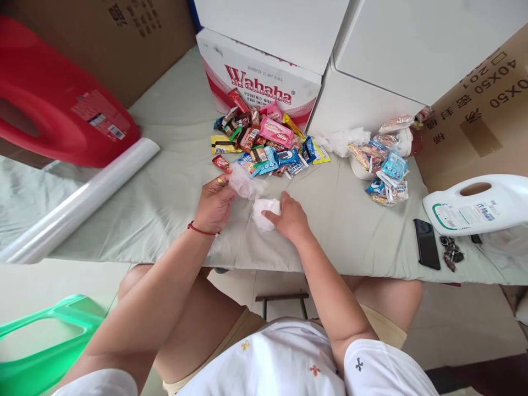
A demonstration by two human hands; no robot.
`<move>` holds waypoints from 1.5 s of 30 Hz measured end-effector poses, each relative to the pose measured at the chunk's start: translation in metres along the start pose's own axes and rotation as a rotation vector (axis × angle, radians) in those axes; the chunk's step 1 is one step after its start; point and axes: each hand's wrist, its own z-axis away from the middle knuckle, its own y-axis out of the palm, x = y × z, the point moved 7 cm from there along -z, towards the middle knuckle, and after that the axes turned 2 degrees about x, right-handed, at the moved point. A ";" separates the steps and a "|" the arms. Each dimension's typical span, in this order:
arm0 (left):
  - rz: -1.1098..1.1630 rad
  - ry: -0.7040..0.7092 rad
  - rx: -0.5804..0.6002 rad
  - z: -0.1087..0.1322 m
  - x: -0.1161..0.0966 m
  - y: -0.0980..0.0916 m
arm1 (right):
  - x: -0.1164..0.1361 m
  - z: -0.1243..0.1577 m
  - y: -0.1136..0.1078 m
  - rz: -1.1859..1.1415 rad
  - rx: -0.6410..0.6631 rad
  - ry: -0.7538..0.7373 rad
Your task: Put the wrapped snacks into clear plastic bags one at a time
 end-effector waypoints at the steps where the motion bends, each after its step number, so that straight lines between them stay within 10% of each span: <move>1: -0.014 -0.008 -0.003 0.000 0.001 -0.001 | 0.003 0.001 0.006 -0.009 0.053 -0.011; 7: 0.079 -0.090 -0.003 0.003 0.008 -0.001 | -0.005 0.000 -0.020 -0.510 0.249 0.082; 13: 0.133 -0.173 0.077 0.006 0.018 0.015 | -0.012 -0.073 -0.181 -0.751 -0.407 0.075; 15: 0.107 -0.189 0.072 0.006 0.020 0.018 | -0.021 -0.086 -0.204 -0.736 -0.514 0.167; 18: 0.065 -0.146 0.046 0.004 0.019 0.018 | -0.030 -0.080 -0.183 -0.670 -0.440 0.192; 23: -0.096 -0.088 0.113 0.008 0.014 0.024 | -0.026 -0.015 -0.059 -0.765 0.052 0.042; 27: -0.193 -0.095 0.313 0.019 0.019 0.041 | -0.024 0.020 -0.007 -0.899 0.140 0.001; 31: -0.200 -0.117 0.436 0.027 0.023 0.053 | -0.044 0.023 -0.007 -0.962 0.029 0.090; 45: -0.426 -0.086 0.255 0.031 0.024 0.045 | -0.034 0.029 -0.009 -1.140 -0.078 0.164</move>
